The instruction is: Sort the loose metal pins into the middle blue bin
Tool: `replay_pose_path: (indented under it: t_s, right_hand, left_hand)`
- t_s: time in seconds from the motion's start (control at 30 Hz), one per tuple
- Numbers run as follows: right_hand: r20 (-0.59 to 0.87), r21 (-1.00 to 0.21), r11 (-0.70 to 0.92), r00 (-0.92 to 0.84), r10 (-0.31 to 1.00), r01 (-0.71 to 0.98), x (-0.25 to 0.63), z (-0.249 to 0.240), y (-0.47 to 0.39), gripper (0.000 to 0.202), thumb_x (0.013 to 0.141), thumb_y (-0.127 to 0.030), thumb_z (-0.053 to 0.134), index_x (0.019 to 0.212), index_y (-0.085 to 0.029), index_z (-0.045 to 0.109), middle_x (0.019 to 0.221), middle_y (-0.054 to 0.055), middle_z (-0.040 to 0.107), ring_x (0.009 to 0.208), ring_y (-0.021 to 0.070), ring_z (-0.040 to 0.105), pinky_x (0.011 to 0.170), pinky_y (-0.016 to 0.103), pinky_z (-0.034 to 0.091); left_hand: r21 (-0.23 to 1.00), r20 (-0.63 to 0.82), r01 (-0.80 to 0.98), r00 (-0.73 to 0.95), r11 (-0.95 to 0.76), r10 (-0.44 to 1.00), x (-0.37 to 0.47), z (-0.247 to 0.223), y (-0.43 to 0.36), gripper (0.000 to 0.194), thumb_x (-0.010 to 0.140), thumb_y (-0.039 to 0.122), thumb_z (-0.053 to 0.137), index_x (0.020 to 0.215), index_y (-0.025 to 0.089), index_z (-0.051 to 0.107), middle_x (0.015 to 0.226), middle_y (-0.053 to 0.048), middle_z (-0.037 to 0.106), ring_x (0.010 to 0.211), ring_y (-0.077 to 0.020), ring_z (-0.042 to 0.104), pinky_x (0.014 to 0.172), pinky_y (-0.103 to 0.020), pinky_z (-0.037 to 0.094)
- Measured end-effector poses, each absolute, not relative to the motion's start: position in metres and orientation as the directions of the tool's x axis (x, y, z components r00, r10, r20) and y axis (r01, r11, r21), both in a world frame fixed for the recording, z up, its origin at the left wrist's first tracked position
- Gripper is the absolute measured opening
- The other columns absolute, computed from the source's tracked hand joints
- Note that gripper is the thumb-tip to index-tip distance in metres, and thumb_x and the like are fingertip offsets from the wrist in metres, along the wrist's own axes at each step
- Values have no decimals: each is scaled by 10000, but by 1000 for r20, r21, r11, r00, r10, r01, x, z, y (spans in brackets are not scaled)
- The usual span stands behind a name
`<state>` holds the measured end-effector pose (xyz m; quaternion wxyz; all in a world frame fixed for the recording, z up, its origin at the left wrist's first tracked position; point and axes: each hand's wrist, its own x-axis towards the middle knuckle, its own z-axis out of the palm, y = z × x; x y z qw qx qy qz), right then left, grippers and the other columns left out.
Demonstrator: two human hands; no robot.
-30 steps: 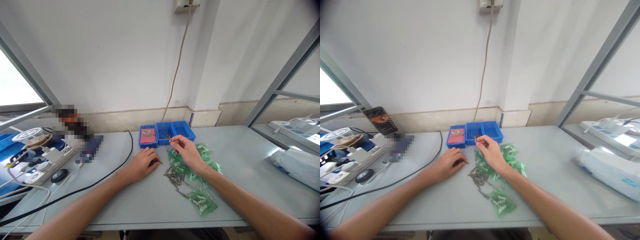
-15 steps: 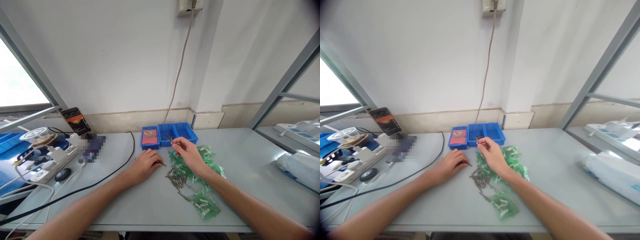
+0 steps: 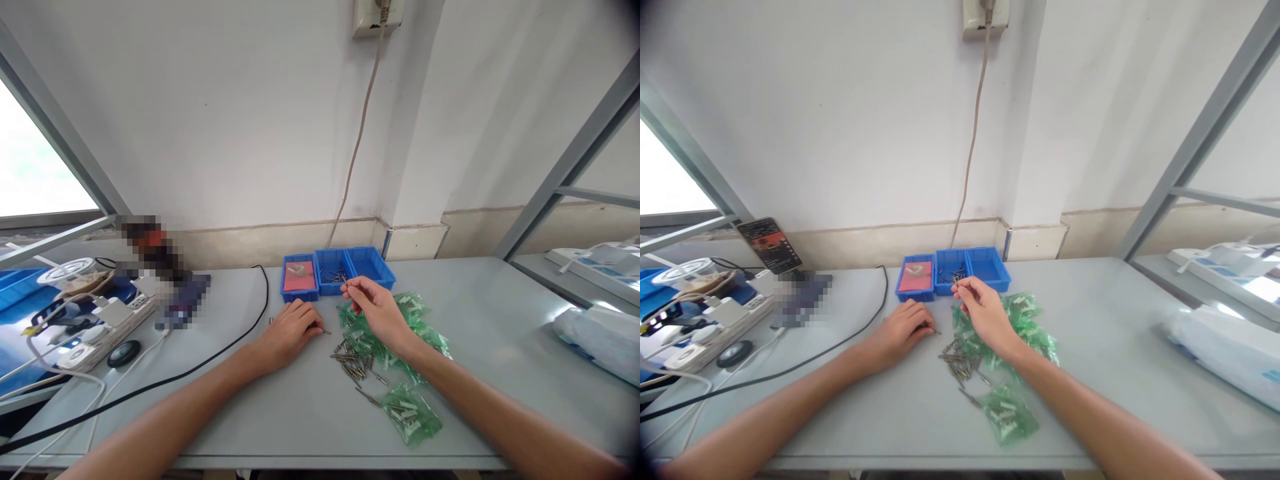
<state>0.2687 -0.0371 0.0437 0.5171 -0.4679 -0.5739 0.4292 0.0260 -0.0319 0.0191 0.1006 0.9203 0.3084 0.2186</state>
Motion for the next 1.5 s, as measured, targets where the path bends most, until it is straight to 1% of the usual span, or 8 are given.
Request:
replay_pose_path:
  t_s: [0.3,0.53,0.63,0.8,1.0,1.17,1.33,1.5]
  right_hand:
    - [206,-974,208,-29,978,90,270,43,-36,296,951,-505,622,977,-218,691,959,46,700,708,159,570,648,302,477]
    - [219,-970,220,-25,975,100,270,44,-37,280,958,-486,614,981,-217,690,947,47,702,707,163,572,649,308,483]
    - [222,-970,223,-24,975,94,269,44,-37,287,954,-495,618,984,-217,685,971,50,710,705,159,572,651,308,486]
    - [213,-973,214,-12,977,93,269,44,-37,289,945,-503,626,978,-222,683,979,47,716,702,157,576,649,304,487]
    - [206,-970,206,-16,978,132,268,48,-40,252,956,-470,612,986,-228,673,991,41,705,712,164,571,666,311,487]
    - [232,-956,231,-15,973,180,269,51,-41,212,936,-448,667,953,-237,659,817,-1,616,696,174,531,652,311,458]
    - [274,-940,274,-28,961,203,271,50,-39,191,933,-424,687,938,-236,657,852,9,625,748,183,534,680,315,455]
    - [247,-952,250,-34,968,177,269,49,-40,197,934,-430,681,940,-235,652,803,-6,594,717,176,527,655,306,453]
  left_hand:
    - [339,442,480,678,-809,588,26,19,-30,123,1102,240,528,1035,194,620,1017,-49,680,987,-226,523,901,-359,448]
    - [320,504,462,656,-827,562,23,12,-25,156,1110,251,511,1164,203,649,1074,-61,696,978,-211,563,912,-348,474]
    - [325,501,468,651,-822,570,22,10,-25,168,1110,273,519,1198,209,646,1092,-61,693,968,-200,597,893,-336,489]
    - [378,508,456,626,-806,592,21,11,-25,182,1103,293,537,1228,218,647,1082,-58,689,986,-189,647,899,-318,524]
    - [441,499,431,611,-787,614,20,11,-24,189,1104,294,529,1239,224,640,1086,-50,674,927,-161,661,849,-276,554]
    - [455,509,417,604,-787,614,21,10,-24,189,1109,272,506,1239,228,636,1130,-58,666,946,-155,668,824,-259,564]
    - [472,516,405,593,-783,618,22,11,-24,175,1109,254,502,1223,230,633,1152,-57,658,989,-155,663,845,-256,560]
    - [452,521,399,608,-798,599,21,12,-23,174,1112,246,494,1182,221,651,1105,-54,643,985,-156,653,892,-279,539]
